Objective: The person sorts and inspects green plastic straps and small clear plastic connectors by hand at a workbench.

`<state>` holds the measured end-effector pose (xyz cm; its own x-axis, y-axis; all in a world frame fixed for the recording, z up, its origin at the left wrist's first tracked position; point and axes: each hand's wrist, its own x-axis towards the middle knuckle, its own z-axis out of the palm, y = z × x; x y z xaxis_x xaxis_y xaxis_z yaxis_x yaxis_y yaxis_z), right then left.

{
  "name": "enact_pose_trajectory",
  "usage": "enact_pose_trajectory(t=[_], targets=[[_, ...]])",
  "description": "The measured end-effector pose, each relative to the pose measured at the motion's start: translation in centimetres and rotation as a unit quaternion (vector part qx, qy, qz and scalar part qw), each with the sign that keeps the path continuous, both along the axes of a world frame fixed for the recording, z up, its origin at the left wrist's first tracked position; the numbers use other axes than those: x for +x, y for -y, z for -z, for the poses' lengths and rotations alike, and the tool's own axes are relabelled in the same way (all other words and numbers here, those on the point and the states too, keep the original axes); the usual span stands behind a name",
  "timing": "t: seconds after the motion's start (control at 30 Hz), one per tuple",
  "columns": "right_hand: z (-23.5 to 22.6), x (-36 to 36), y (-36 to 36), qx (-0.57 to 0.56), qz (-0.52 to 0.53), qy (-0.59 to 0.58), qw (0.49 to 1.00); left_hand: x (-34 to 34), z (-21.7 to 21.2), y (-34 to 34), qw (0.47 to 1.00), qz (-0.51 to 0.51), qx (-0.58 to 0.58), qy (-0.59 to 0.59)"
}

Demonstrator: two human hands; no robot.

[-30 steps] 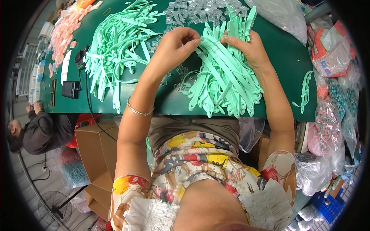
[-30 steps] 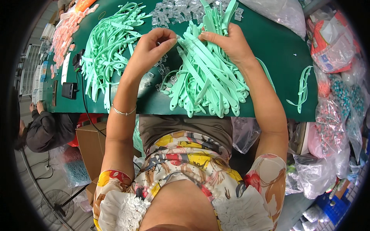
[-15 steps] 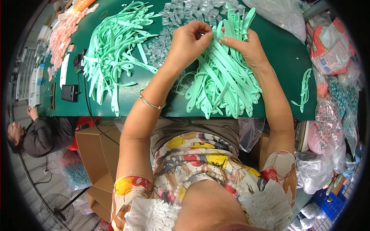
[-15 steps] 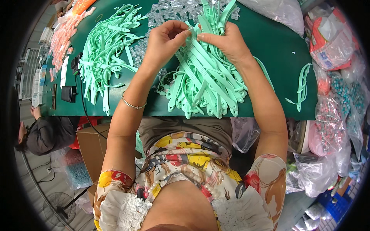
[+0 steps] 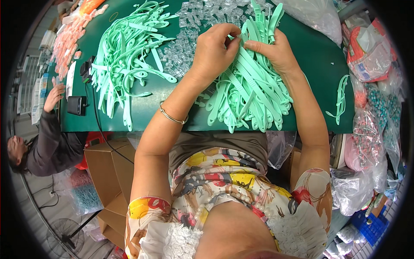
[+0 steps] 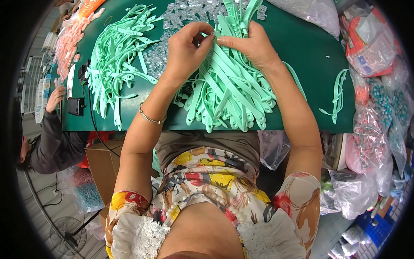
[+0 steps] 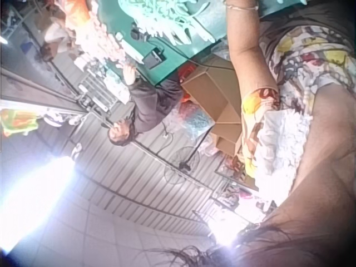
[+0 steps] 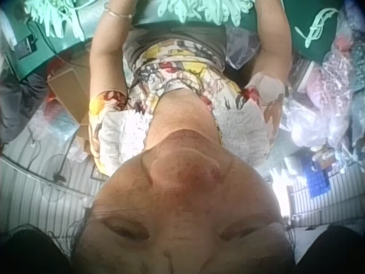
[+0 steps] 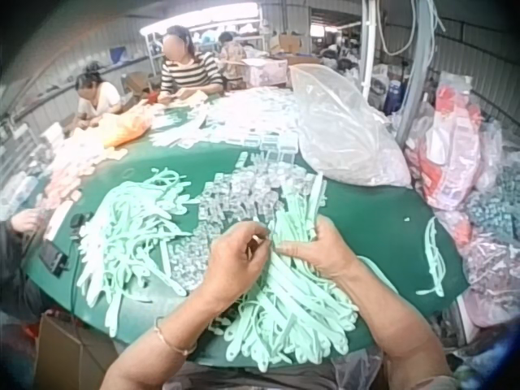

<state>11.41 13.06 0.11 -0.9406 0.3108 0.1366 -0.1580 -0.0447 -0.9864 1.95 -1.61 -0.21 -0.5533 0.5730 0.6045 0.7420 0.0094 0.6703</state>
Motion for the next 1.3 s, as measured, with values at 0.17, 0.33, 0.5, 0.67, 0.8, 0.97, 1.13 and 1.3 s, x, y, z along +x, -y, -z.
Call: enact_pose_trajectory(t=[0.17,0.33,0.5,0.67,0.8,0.97,1.13,1.3], targets=[[-0.1,0.0,0.1,0.005,-0.005,0.010,1.000,0.0,0.0,0.0,1.000,-0.001,-0.005,0.000],[-0.3,0.0,0.2,0.011,-0.010,0.020,1.000,-0.1,0.1,-0.1,1.000,0.002,0.000,0.002],[-0.2,0.0,0.1,0.008,-0.016,0.014,1.000,-0.3,0.2,0.1,0.999,0.019,-0.026,-0.034],[0.1,-0.1,0.2,0.025,-0.014,0.001,1.000,-1.2,-0.6,0.8,0.961,0.120,-0.043,0.246],[-0.1,0.1,0.2,0.050,-0.018,0.001,0.999,-1.8,-1.8,0.5,0.932,0.152,-0.145,0.295],[0.0,0.0,0.5,0.077,-0.011,-0.010,0.997,-3.3,-2.3,0.2,0.906,0.186,-0.265,0.271],[0.0,0.0,0.5,0.082,-0.018,-0.002,0.996,-2.4,-1.2,0.1,0.912,0.182,-0.184,0.320],[-0.3,-0.1,0.5,0.095,-0.020,0.026,0.995,-1.7,-1.0,0.5,0.922,0.156,-0.093,0.341]])
